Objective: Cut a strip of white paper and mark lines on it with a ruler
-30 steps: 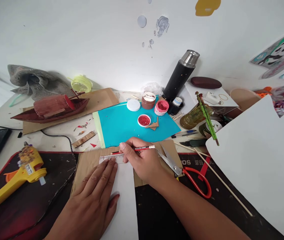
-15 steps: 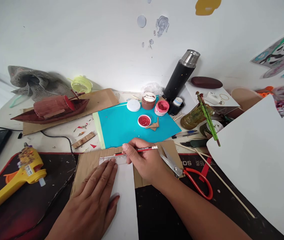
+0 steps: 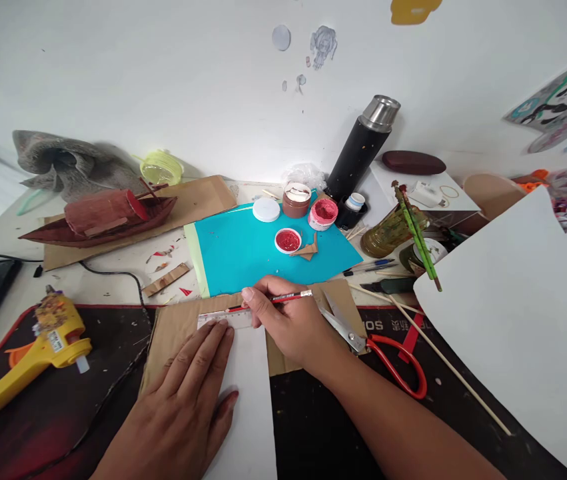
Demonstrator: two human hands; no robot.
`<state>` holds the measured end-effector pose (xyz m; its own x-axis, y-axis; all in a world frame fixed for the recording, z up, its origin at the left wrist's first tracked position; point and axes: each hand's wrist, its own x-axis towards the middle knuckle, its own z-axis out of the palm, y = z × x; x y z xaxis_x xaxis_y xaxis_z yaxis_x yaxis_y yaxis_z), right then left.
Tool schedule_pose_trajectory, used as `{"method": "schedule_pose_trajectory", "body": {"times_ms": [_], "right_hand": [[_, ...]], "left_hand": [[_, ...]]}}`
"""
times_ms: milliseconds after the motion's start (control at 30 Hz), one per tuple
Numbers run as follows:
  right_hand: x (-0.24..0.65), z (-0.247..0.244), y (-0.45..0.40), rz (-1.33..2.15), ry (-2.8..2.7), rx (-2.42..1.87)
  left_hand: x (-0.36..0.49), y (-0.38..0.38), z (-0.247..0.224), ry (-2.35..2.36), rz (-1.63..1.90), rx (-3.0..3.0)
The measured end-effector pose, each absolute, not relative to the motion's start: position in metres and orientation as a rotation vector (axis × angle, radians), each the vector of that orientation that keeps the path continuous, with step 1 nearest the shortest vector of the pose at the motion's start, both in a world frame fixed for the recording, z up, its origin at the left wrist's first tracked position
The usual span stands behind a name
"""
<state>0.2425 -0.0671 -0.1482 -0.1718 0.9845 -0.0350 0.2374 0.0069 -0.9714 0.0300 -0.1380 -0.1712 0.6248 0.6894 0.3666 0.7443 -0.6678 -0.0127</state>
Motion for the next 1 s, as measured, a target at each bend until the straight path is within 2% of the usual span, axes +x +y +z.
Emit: {"method": "schedule_pose_trajectory", "body": {"times_ms": [1000], "right_hand": [[0.2434, -0.1484, -0.0666, 1.264, -1.639, -1.33]], "left_hand": [[0.0322, -0.1367, -0.1648, -1.222, -0.515, -2.68]]}}
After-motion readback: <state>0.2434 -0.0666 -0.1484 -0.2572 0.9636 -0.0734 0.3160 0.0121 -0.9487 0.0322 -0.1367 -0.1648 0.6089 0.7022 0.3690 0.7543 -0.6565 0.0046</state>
